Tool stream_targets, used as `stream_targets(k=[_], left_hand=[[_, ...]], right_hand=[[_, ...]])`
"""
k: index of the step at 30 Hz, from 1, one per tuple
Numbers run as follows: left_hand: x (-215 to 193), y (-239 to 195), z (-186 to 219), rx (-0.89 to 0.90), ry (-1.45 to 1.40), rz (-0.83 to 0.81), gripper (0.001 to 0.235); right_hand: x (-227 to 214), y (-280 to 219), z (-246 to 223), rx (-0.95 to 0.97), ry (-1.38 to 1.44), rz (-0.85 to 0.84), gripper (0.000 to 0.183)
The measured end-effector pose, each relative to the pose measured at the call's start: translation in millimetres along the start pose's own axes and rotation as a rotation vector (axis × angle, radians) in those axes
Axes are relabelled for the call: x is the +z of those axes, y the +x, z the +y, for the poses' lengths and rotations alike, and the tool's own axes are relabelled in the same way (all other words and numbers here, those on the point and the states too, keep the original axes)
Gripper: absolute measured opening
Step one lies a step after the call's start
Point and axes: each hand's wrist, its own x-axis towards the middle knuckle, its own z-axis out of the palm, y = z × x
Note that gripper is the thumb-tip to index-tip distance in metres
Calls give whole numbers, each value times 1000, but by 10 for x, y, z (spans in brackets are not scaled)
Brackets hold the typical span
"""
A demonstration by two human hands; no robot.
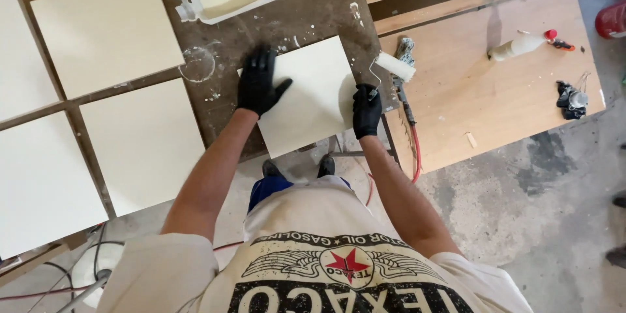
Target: Painting square wooden panels with a small roller and placing them on a drying rack.
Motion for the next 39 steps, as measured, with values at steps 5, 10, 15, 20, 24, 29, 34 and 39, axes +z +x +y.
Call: stream_targets(k=[5,10,15,20,24,29,34,39], left_hand=[[267,-58,732,-61,-4,-63,87],[470,-360,998,293,-199,-127,92],[-18,-492,386,-98,-77,-128,93],[114,-635,735,81,-99,-163,97],[-45,-689,421,19,-94,-141,87],[308,-745,300,203,-42,-63,69],[349,-779,295,231,-98,36,61],[241,-747,324,160,-156,69,63]], right_hand=[[29,81,46,6,-24,14,12],[12,80,19,3,23,2,12],[17,83,96,-15,-25,20,11],[87,-34,-40,16,56,16,10],[37,102,128,-3,60,11,11],[-71,175,162,144,216,-82,25],[-104,331,349,124,202,-70,31],[-62,261,265,29,135,-49,22]])
